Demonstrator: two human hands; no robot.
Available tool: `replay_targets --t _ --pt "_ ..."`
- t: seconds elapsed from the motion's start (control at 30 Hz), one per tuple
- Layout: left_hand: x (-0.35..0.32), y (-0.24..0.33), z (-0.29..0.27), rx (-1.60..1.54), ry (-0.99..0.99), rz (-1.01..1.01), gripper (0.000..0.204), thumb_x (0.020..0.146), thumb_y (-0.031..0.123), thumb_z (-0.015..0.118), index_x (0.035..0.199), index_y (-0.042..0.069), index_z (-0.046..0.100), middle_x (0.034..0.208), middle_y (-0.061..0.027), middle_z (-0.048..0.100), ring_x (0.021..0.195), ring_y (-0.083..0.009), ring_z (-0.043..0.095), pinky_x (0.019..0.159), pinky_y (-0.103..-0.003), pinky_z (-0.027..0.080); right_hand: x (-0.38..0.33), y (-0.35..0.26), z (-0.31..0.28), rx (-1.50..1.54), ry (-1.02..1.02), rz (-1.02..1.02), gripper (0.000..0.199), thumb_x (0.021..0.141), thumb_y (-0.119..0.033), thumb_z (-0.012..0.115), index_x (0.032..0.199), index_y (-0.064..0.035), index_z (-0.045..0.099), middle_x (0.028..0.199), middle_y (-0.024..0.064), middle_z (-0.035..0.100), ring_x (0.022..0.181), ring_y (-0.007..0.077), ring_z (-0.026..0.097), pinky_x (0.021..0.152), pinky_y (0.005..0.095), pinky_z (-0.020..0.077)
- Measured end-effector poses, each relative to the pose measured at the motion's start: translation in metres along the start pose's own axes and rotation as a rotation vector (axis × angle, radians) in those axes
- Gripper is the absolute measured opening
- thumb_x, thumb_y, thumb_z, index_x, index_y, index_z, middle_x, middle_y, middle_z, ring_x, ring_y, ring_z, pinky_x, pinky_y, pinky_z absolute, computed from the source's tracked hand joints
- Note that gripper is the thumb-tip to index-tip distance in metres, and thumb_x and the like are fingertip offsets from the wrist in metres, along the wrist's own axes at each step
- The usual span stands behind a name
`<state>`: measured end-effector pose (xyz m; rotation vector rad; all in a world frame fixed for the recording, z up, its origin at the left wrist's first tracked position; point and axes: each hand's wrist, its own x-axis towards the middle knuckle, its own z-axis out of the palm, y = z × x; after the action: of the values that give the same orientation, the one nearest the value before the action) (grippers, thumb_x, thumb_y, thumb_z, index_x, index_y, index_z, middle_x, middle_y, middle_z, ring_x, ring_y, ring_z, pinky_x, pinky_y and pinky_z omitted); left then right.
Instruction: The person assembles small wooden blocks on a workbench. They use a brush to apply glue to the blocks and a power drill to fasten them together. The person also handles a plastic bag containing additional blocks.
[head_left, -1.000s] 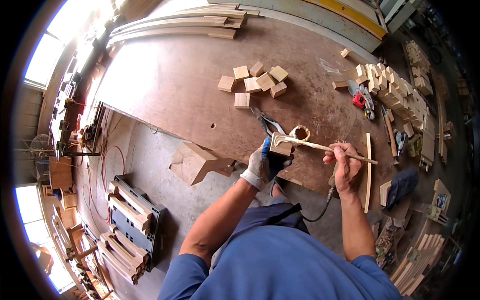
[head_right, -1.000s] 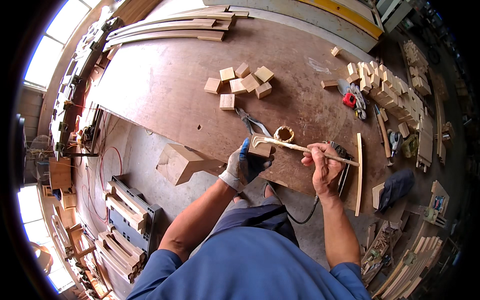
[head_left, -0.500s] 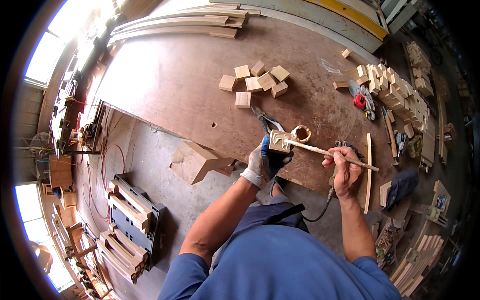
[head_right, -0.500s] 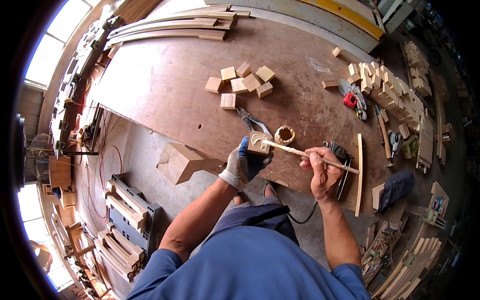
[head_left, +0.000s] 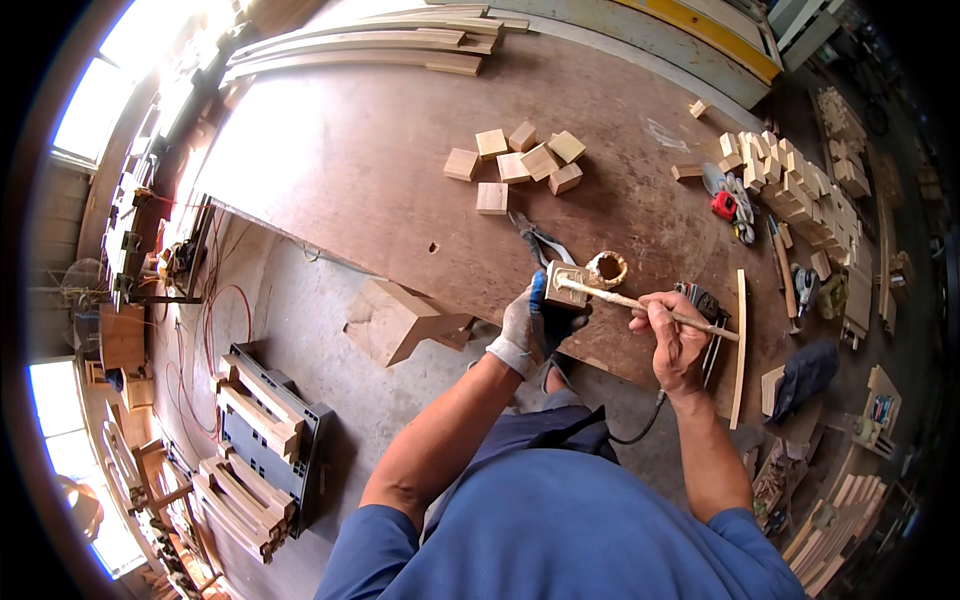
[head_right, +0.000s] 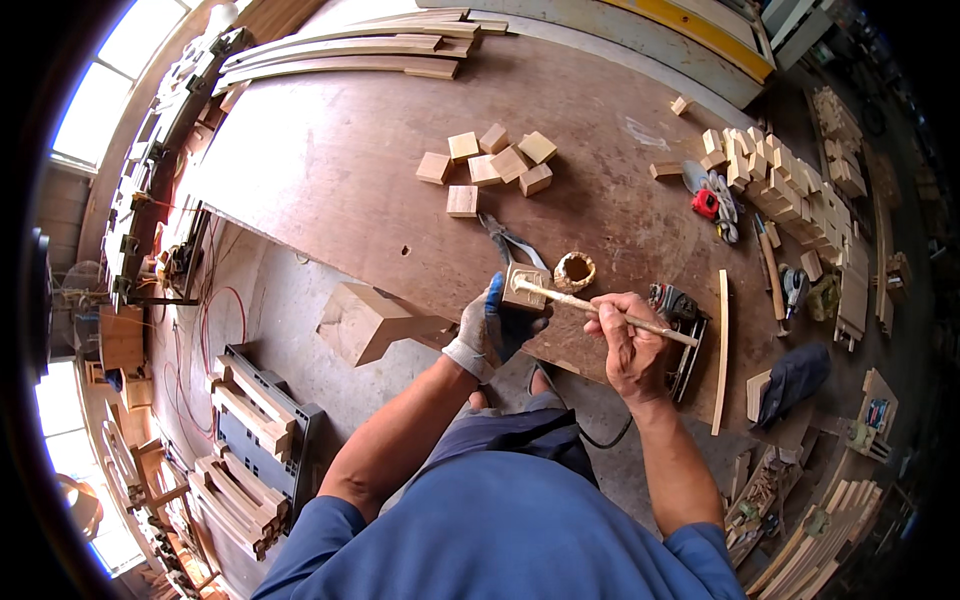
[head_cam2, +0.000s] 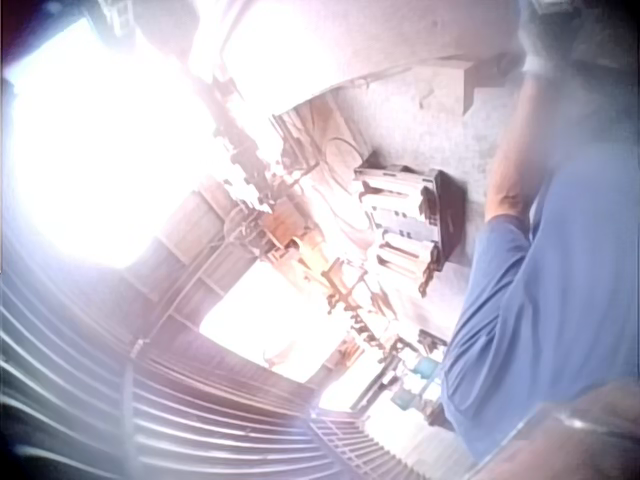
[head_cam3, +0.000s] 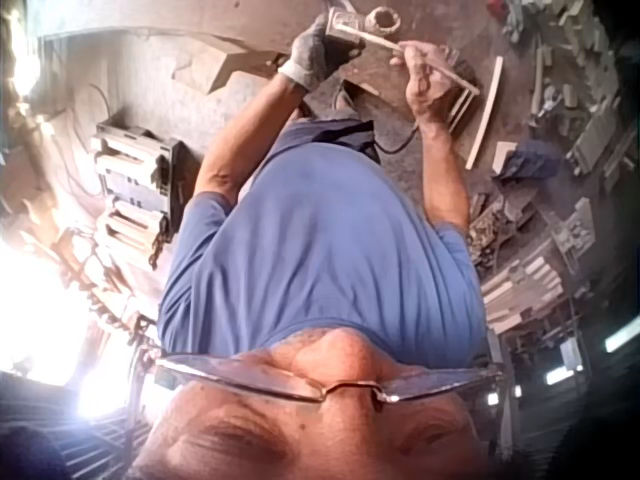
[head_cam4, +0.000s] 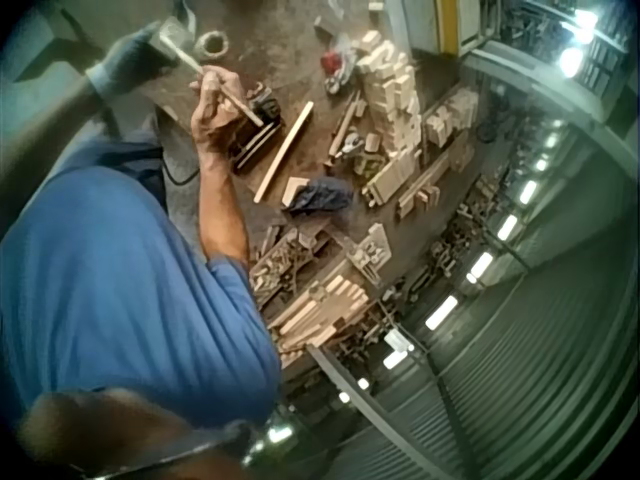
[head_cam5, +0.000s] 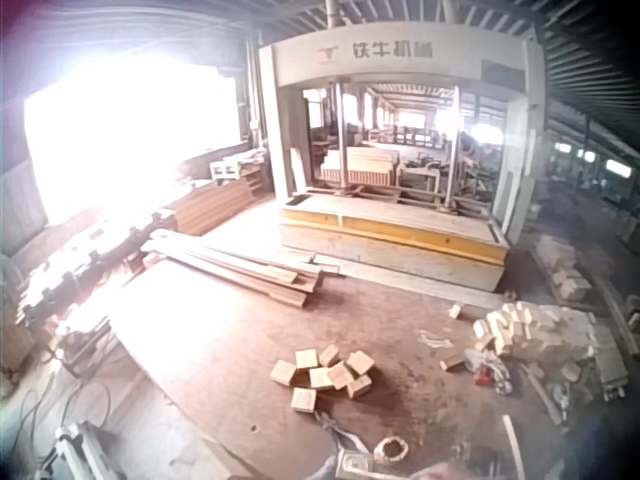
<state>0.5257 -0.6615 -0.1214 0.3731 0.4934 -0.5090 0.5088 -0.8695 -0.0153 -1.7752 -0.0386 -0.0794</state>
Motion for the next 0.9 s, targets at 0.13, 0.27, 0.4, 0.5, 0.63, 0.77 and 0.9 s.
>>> replay_targets --t 0.13,0.27,0.4,0.5,0.63,0.77,0.9 --pt "0.001 0.0 -0.005 -0.013 0.005 0.01 0.056 0.105 0.052 0.051 0.136 0.006 0.057 0.123 -0.0183 0.067 0.101 -0.0369 0.069 0.078 -0.043 0.061 -0.002 -0.004 -0.004 -0.027 -0.055 -0.017 0.024 0.105 -0.014 0.054 0.1 0.0051 0.068 0.086 0.0087 0.07 0.073 0.0129 0.069 0.066 0.0256 0.0572" --pt "0.001 0.001 -0.007 0.008 -0.017 0.014 0.056 0.105 0.053 0.05 0.136 0.006 0.057 0.122 -0.0186 0.067 0.1 -0.037 0.069 0.077 -0.043 0.061 -0.001 -0.009 -0.005 0.022 0.011 -0.003 0.024 0.105 -0.014 0.054 0.099 0.005 0.068 0.086 0.008 0.07 0.074 0.0127 0.069 0.067 0.0254 0.0569" --pt "-0.002 0.002 -0.002 0.015 0.025 0.002 0.056 0.105 0.052 0.05 0.135 0.006 0.057 0.121 -0.019 0.068 0.099 -0.037 0.069 0.077 -0.043 0.061 0.0 -0.012 -0.001 -0.003 -0.028 -0.033 0.024 0.105 -0.014 0.054 0.098 0.0048 0.068 0.086 0.009 0.07 0.073 0.0132 0.069 0.067 0.0254 0.0565" --pt "0.0 0.0 -0.004 -0.018 0.036 0.005 0.055 0.105 0.052 0.049 0.135 0.005 0.057 0.12 -0.0191 0.068 0.099 -0.0372 0.069 0.077 -0.043 0.061 -0.001 -0.007 -0.002 -0.044 -0.094 -0.057 0.024 0.104 -0.014 0.055 0.096 0.005 0.067 0.084 0.01 0.069 0.071 0.0144 0.069 0.066 0.0267 0.0565" --pt "-0.002 0.0 -0.008 -0.004 0.042 0.003 0.056 0.106 0.052 0.049 0.134 0.004 0.057 0.119 -0.0195 0.068 0.099 -0.0379 0.069 0.077 -0.044 0.062 0.0 -0.011 -0.007 -0.087 -0.039 -0.054 0.024 0.104 -0.013 0.055 0.095 0.0049 0.067 0.082 0.0095 0.069 0.068 0.0143 0.069 0.064 0.027 0.0565" --pt "-0.004 0.001 -0.008 -0.019 0.002 0.002 0.056 0.105 0.052 0.05 0.134 0.004 0.057 0.12 -0.0196 0.068 0.1 -0.0393 0.069 0.077 -0.044 0.062 0.002 -0.016 -0.012 -0.133 -0.03 -0.053 0.023 0.103 -0.013 0.055 0.095 0.0049 0.067 0.083 0.0092 0.069 0.07 0.0137 0.069 0.063 0.0265 0.0566" --pt "-0.005 0.001 -0.002 -0.024 0.016 -0.006 0.056 0.105 0.051 0.05 0.134 0.004 0.057 0.121 -0.0193 0.067 0.1 -0.0403 0.069 0.077 -0.044 0.061 0.0 -0.021 -0.005 -0.106 0.019 -0.077 0.022 0.103 -0.011 0.055 0.095 0.0047 0.067 0.083 0.009 0.069 0.071 0.0137 0.069 0.064 0.0272 0.0565"
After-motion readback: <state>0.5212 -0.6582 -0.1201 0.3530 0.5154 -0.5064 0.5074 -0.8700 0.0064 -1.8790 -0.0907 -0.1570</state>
